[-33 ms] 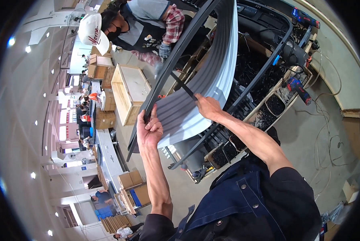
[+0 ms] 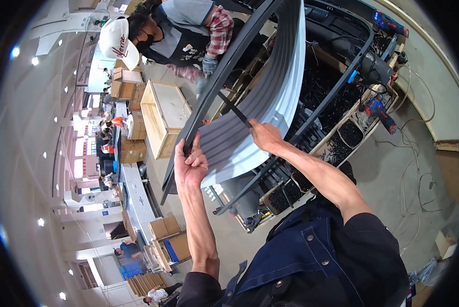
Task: Assembling a treadmill by attaching various side panels and internal components using powered screwdrivers.
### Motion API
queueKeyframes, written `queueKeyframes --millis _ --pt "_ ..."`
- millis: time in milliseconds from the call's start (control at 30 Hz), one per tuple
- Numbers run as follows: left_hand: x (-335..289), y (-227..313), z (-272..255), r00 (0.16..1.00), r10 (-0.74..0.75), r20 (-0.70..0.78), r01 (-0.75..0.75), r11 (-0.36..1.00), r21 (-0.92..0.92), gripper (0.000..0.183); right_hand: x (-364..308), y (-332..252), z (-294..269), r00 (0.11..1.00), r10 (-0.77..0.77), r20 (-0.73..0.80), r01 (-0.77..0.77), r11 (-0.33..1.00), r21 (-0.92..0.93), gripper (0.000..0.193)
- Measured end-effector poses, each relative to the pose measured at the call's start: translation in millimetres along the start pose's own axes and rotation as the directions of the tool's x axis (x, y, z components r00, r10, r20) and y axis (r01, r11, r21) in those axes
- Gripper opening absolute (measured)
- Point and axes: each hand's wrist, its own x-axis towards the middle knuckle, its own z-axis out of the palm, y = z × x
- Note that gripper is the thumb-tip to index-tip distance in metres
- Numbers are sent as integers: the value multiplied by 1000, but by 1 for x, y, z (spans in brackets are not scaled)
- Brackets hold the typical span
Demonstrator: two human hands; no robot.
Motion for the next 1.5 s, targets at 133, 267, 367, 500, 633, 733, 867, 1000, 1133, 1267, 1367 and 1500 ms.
queueKeyframes --millis 133,267,367,500,633,733,867,1000,1133,1267,1367,1500 --pt "6 -9 -20 998 -40 56 41 999 -16 38 -5 0 -5 993 70 94 -82 988 132 42" --pt "3 -32 -26 997 -49 62 49 999 -6 36 0 4 -11 942 137 306 -244 906 346 53" --pt "8 -45 -32 998 -49 49 50 999 -20 38 10 27 -4 922 120 367 -252 907 337 67" --pt "7 -56 -35 998 -62 -7 61 998 -34 39 10 45 -6 901 98 423 -237 927 290 67" --pt "6 -62 -50 999 -41 -3 41 999 -19 40 11 33 -21 807 166 566 -265 959 97 63" --pt "13 -72 -55 998 -69 2 69 998 -9 40 16 36 -28 768 151 622 -266 959 96 61" --pt "19 -84 -68 997 -72 -35 71 997 -16 42 13 31 -41 710 167 684 -340 932 125 57" --pt "20 -90 -77 997 -79 25 80 997 -22 28 20 31 -45 664 163 729 -189 981 -47 47" --pt "20 -85 -74 996 -75 54 76 997 -26 28 14 19 -42 706 217 674 -195 975 -110 32" --pt "13 -72 -63 999 -38 -7 38 999 -28 29 -5 -6 -39 821 253 511 -277 960 -30 33" --pt "10 -63 -55 1000 -28 -13 28 1000 -9 30 -9 -18 -42 834 281 475 -429 871 238 35" --pt "10 -55 -44 999 -33 19 33 999 16 33 10 -2 -45 758 225 612 -643 411 646 38"
